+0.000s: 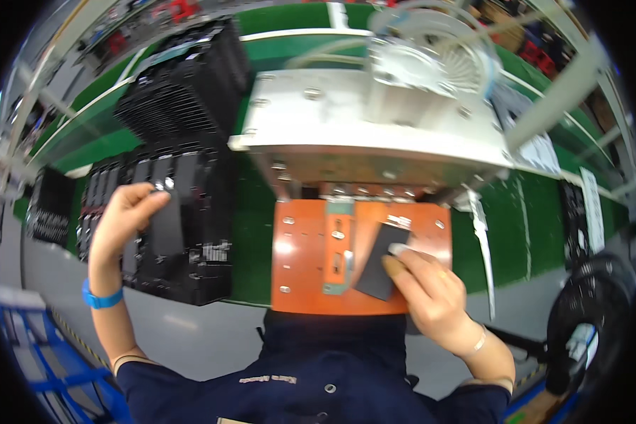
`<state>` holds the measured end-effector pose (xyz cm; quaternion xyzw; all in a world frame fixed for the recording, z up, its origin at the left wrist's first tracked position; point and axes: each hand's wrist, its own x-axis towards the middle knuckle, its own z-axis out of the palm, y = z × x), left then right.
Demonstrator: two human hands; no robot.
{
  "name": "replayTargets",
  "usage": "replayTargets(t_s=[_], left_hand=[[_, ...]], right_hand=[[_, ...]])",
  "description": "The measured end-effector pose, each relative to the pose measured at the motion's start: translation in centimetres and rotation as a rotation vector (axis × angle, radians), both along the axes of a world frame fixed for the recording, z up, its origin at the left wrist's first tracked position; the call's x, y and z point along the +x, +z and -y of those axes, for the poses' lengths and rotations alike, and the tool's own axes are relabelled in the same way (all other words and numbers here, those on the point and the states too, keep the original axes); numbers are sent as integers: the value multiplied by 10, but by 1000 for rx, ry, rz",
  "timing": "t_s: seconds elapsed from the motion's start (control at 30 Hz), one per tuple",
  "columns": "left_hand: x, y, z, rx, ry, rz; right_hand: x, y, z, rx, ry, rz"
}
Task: The person places black rectangular electronic components into a silver and orange jig on a green workbench. They use a caliper to measure the components and a small tool to adjust or secure them within the jig. The person repeatedly picks up components from a stack, processes them in the jig, and places them back into the stack.
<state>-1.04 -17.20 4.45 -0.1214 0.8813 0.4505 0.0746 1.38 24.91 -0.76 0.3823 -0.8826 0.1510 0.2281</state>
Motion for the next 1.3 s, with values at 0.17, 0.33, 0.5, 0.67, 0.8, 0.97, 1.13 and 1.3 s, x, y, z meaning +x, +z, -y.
replayTargets(t_s=[0.17,0.33,0.5,0.67,0.8,0.97,1.13,1.3], left_hand=[[-69,-33,14,89,-86,3],[-81,-31,-4,-306,-78,-82],[-44,1,-78,-678,-199,-663],[2,-22,-154,-337,-1051,-800],[12,-47,-167,-381,-1311,-549],[9,-52,-167,-401,-1320,-602],[8,-51,-167,-393,-1318,-593],[9,-54,-165,-362,-1306,-578]], right_hand=[[-12,2,6,-146,6,248],[-31,-3,13,-177,-21,224],[-30,-10,17,-114,-53,196],[-29,-4,25,-35,-98,211],[-27,-4,27,-83,-156,247],[-29,-13,20,-84,-68,241],[-32,-12,21,-35,-81,252],[-21,-1,15,-240,-94,319]])
